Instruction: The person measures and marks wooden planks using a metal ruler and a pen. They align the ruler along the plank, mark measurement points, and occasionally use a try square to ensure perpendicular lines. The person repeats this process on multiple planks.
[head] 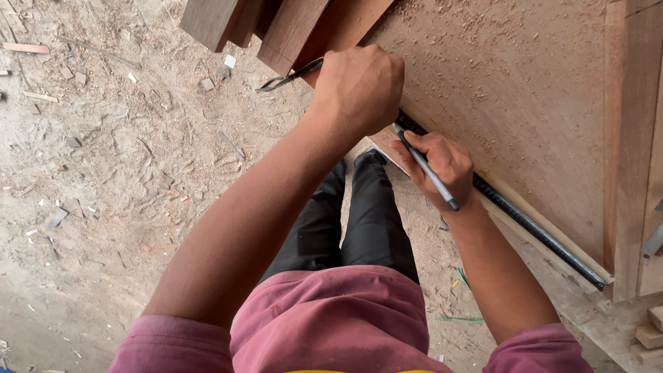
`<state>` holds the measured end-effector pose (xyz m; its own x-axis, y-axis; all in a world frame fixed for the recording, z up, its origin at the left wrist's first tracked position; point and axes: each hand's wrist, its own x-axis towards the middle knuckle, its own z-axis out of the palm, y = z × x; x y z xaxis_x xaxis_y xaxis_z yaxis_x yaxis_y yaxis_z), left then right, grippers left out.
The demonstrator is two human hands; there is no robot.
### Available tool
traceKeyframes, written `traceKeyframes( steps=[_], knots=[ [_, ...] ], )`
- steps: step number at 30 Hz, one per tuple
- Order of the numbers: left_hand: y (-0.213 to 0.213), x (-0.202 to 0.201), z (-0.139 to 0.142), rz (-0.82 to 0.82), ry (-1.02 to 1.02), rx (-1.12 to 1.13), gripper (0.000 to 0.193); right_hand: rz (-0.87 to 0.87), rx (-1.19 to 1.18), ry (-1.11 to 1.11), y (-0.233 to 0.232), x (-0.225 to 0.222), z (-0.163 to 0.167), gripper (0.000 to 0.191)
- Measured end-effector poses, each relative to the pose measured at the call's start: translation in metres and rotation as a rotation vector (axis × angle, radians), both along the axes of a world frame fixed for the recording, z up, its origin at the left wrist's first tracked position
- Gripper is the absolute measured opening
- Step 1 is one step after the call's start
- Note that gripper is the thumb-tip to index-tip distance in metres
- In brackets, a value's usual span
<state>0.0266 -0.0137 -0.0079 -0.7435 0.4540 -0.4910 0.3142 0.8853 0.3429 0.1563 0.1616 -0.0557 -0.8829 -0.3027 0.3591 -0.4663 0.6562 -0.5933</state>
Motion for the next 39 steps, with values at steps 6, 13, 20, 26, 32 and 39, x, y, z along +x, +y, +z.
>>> traceKeyframes(
  steps=[6, 13, 20, 26, 32, 39],
  knots=[
    [0.0007, 0.0017, -0.0005, -0.006, 0.028, 0.003, 0.018, 0.001, -0.006, -0.013, -0.0016, -0.0010, 0.0017, 0.027],
    [0.0024, 0.0002, -0.0002, -0.016, -0.029, -0.035, 0.021, 0.017, -0.040, 0.008, -0.0017, 0.0004, 0.0001, 0.027],
    [0.0027, 0.0001, 0.0012, -0.022, -0.030, -0.033, 0.020, 0.026, -0.025, 0.022, 0.0005, 0.0007, -0.0019, 0.028],
    [0.0033, 0.0007, 0.0020, -0.011, -0.021, -0.006, 0.019, 0.025, -0.018, 0.021, 0.0008, 0.0022, -0.0030, 0.027],
    [0.0031, -0.0013, 0.0032, -0.008, -0.044, -0.015, 0.017, 0.023, -0.017, 0.017, 0.0022, 0.0014, -0.0016, 0.027],
    [0.0026, -0.0003, -0.0060, -0.005, 0.013, 0.022, 0.011, -0.008, -0.119, 0.112, 0.0046, 0.0043, -0.0056, 0.026]
  ],
)
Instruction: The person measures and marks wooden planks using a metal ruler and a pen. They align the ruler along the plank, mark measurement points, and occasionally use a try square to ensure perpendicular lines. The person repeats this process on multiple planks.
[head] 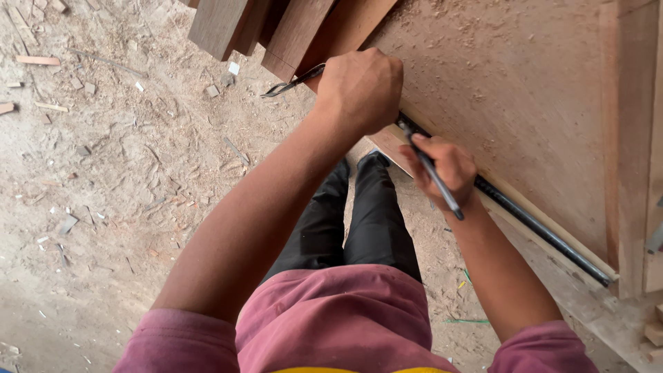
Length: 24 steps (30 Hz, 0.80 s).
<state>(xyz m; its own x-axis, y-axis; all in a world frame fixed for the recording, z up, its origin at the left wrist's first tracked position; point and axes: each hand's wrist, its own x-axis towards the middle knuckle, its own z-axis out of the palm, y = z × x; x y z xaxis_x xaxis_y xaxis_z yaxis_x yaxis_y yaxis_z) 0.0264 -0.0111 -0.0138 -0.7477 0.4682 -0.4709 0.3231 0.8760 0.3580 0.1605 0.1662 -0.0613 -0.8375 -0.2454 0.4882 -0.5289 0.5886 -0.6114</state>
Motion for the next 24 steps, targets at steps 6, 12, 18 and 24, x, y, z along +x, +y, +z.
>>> traceKeyframes(
  steps=[6, 12, 18, 24],
  knots=[
    [-0.006, 0.010, 0.020, -0.037, 0.140, 0.011, 0.017, -0.242, 0.196, 0.053, 0.042, 0.017, 0.044, 0.029],
    [-0.032, 0.089, 0.074, -0.073, 0.148, 0.165, 0.021, -0.252, 0.491, -0.421, 0.099, 0.121, 0.120, 0.054],
    [-0.040, 0.137, 0.083, -0.076, -0.517, 0.073, 0.051, -0.329, 0.334, -0.852, 0.082, 0.187, 0.154, 0.037],
    [0.001, 0.198, 0.076, -0.158, -0.507, 0.565, 0.083, -0.093, 0.193, -0.959, 0.044, 0.144, 0.140, 0.037]
  ],
)
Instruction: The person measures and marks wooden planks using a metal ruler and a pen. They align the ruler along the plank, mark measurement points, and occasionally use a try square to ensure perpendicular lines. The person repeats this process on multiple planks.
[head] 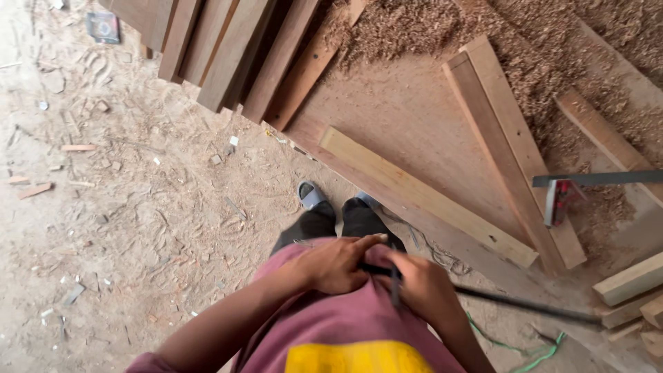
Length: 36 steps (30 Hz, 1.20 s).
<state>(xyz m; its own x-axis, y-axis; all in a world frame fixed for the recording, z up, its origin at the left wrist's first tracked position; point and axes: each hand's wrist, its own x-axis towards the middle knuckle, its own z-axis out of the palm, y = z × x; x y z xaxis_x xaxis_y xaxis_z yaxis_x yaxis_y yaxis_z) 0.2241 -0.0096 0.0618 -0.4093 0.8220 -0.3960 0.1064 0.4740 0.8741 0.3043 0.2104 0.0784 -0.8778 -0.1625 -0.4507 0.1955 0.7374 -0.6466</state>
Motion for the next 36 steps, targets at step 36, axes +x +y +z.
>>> traceKeyframes(
  steps=[36],
  knots=[
    [0.218, -0.121, -0.111, 0.673, 0.444, -0.111, 0.063, -0.765, 0.579, 0.449, 0.324, -0.011, -0.136, 0.049]
  ],
)
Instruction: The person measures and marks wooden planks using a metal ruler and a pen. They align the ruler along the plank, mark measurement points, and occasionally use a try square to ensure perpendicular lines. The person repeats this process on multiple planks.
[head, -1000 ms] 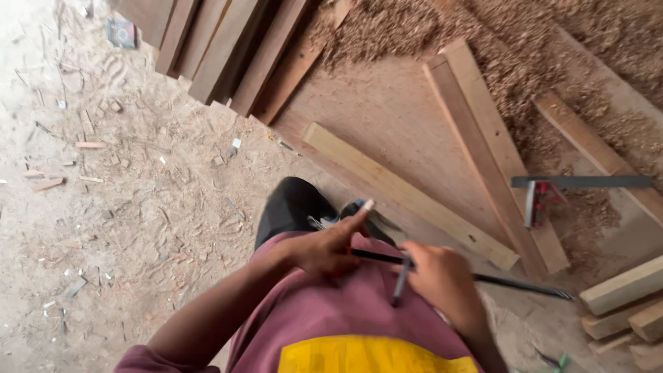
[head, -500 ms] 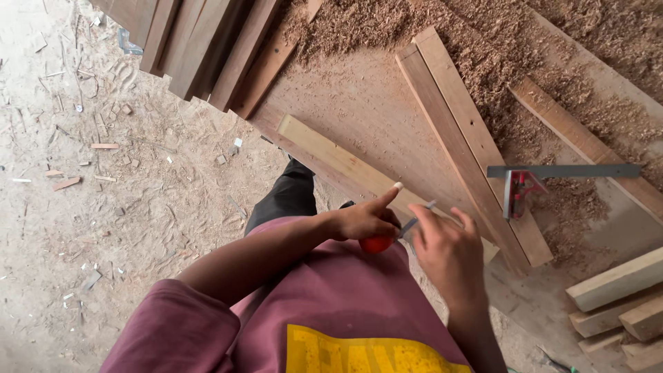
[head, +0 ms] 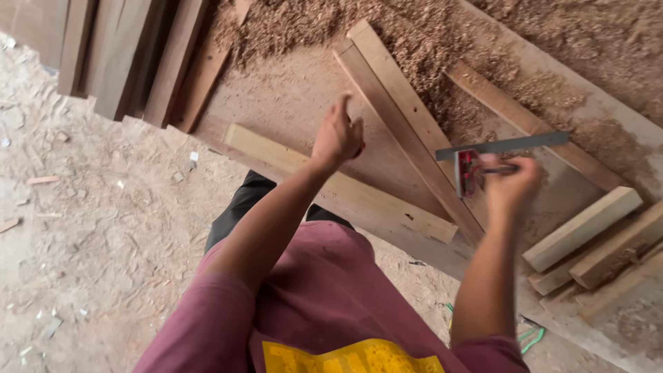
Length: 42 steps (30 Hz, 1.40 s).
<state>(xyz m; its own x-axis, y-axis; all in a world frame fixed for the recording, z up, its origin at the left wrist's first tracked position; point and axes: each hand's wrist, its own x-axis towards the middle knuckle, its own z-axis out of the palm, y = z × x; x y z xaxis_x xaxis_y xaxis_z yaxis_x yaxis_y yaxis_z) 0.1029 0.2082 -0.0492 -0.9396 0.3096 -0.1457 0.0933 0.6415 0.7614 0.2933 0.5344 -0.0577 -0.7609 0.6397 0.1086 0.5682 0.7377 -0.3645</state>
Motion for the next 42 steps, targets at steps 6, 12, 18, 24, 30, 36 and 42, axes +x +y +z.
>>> traceKeyframes(
  steps=[6, 12, 18, 24, 30, 36, 42],
  knots=[
    [-0.037, 0.007, 0.019, -0.091, 0.387, -0.170, 0.065, -0.195, -0.249, -0.052, -0.061, -0.008, 0.002, 0.075],
    [-0.119, 0.056, 0.031, -0.139, 0.009, 0.014, 0.044, 0.065, -0.499, 0.401, -0.048, -0.004, -0.037, 0.063],
    [-0.145, 0.083, 0.087, -0.210, -0.027, 0.187, 0.036, 0.147, 0.167, 0.268, -0.038, -0.011, 0.021, 0.031],
    [-0.136, 0.074, 0.192, -0.109, 0.560, 0.323, 0.063, 0.473, -0.130, 0.772, -0.134, -0.026, 0.168, 0.028],
    [-0.178, 0.075, 0.247, -0.009, 0.761, 0.176, 0.058, 0.435, -1.127, 0.953, -0.293, -0.033, 0.212, 0.036],
    [-0.237, 0.088, 0.171, 0.142, 0.135, 0.122, 0.061, 0.087, -1.829, 0.350, -0.360, -0.067, 0.129, 0.016],
    [-0.239, 0.098, 0.056, 0.166, -0.021, 0.196, 0.052, 0.417, -1.440, 0.033, -0.359, -0.070, 0.022, 0.014]
  ],
)
